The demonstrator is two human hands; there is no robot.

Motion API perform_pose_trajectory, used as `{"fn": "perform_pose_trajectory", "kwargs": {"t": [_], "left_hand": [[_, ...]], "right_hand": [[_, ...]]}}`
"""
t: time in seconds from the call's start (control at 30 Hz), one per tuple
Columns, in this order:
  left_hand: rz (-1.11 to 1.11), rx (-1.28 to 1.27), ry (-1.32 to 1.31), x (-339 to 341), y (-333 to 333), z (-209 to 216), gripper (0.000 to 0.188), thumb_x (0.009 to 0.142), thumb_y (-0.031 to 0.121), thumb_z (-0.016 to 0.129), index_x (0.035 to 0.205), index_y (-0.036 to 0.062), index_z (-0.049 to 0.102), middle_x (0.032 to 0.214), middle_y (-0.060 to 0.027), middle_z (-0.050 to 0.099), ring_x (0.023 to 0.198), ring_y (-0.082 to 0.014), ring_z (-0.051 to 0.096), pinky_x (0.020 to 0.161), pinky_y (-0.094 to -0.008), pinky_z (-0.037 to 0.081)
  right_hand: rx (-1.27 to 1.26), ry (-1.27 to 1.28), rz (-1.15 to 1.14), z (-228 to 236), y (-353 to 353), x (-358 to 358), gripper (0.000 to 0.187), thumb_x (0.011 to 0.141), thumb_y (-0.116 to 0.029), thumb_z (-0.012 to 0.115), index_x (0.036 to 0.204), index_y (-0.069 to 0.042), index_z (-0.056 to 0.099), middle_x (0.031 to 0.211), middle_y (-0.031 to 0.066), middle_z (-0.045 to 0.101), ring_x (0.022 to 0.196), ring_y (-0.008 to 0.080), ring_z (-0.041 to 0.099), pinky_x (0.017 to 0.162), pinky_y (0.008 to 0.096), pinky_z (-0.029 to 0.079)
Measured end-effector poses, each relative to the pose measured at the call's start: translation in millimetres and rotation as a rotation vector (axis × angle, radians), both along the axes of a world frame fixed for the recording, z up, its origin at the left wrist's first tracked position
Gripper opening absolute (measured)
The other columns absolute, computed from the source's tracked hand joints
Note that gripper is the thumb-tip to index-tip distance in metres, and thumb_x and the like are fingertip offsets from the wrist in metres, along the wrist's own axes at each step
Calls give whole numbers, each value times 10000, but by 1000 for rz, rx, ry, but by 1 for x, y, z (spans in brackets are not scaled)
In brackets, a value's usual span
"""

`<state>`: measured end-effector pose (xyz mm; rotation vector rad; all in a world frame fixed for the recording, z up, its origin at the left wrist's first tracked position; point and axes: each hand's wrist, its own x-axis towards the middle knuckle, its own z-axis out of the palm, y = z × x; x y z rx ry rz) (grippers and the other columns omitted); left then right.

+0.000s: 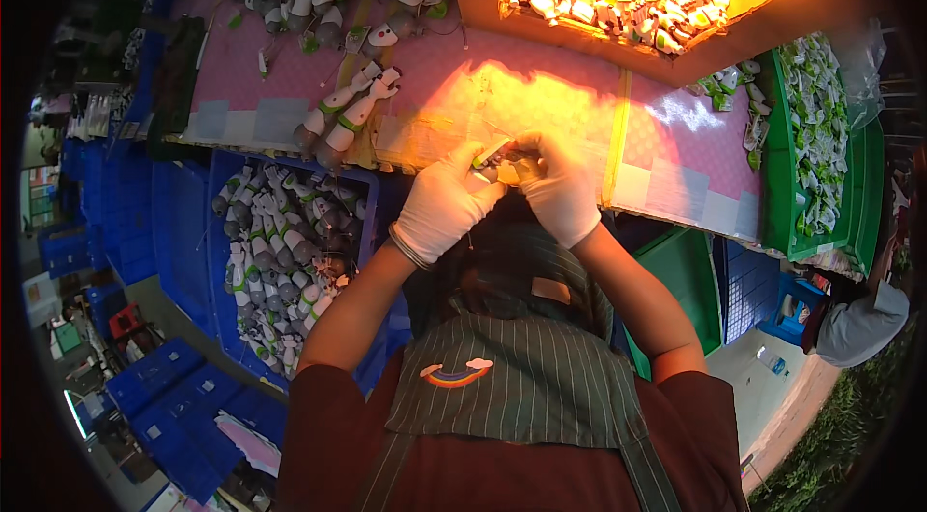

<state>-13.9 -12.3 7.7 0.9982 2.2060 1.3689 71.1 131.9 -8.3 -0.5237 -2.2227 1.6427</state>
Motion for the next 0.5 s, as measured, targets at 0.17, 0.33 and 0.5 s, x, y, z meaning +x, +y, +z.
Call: {"fn": "perform_pose_trajectory", "kwargs": {"t": [0.17, 0.33, 0.5], "left_hand": [[3, -46, -438, -1, 3, -1, 382, 844, 105, 680, 1194, 25, 551, 755, 24, 565, 555, -9, 471, 517, -189, 399], [-25, -33, -336, 0, 4, -5, 370, 842, 165, 673, 1164, 15, 570, 843, -122, 669, 742, -182, 661, 663, -330, 508], [-93, -44, 77, 2, 7, -14, 411, 848, 159, 665, 1217, 21, 548, 862, -140, 662, 768, -208, 672, 673, -354, 510]], "right_hand": [[467, 195, 4, -4, 5, -11, 198, 744, 39, 677, 922, -6, 601, 794, 75, 646, 702, 194, 631, 640, 301, 525], [-6, -71, 115, 2, 18, -19, 176, 773, 61, 622, 936, 3, 590, 802, 86, 655, 741, 202, 674, 637, 315, 537], [-22, -151, 226, -10, 21, -10, 170, 828, 54, 547, 983, 8, 601, 826, 93, 667, 749, 175, 677, 616, 306, 539]]}}
